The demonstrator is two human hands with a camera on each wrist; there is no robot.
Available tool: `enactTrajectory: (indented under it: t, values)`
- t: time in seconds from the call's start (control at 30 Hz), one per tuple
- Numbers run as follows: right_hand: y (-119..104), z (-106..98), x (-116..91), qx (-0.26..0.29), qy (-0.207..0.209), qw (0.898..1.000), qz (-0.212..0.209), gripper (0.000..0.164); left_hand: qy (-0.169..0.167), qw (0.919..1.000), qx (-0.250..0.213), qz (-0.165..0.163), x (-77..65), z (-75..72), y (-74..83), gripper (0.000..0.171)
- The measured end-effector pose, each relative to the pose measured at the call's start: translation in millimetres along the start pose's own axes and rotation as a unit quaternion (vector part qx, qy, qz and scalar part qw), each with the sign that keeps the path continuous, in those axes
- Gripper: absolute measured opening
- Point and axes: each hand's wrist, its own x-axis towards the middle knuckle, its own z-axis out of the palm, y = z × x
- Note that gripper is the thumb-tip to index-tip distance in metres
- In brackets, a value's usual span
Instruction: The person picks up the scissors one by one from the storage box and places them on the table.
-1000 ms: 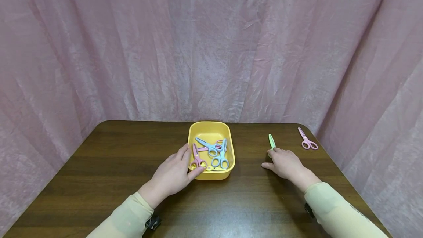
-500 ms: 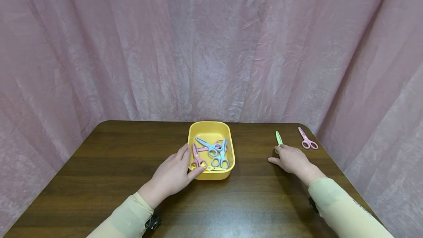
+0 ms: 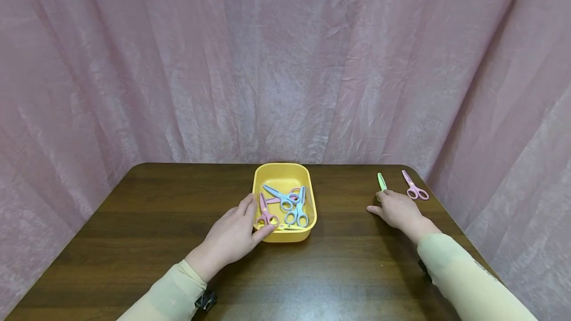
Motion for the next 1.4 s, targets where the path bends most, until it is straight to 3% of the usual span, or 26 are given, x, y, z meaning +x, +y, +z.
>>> enactTrajectory:
  t: [0.23,0.43,0.87,1.4]
  values:
    - [11,3,5,0.018,0.02,1.0,0.008,0.039,-0.006,1.0,0.003,-0.001,0.8,0.5,-0.8,0.098]
    - [19,5,5,0.025,0.011,0.999,0.019,0.045,-0.002,1.0,0.005,0.002,0.6,1.1,-1.7,0.097]
    - [32,5,3,0.031,0.027,0.999,0.011,0.042,-0.006,1.0,0.002,-0.003,1.2,2.2,-1.3,0.097]
    - [43,5,4,0.035,0.003,0.999,0.022,0.041,0.004,1.0,-0.002,0.002,0.4,1.5,-0.8,0.097]
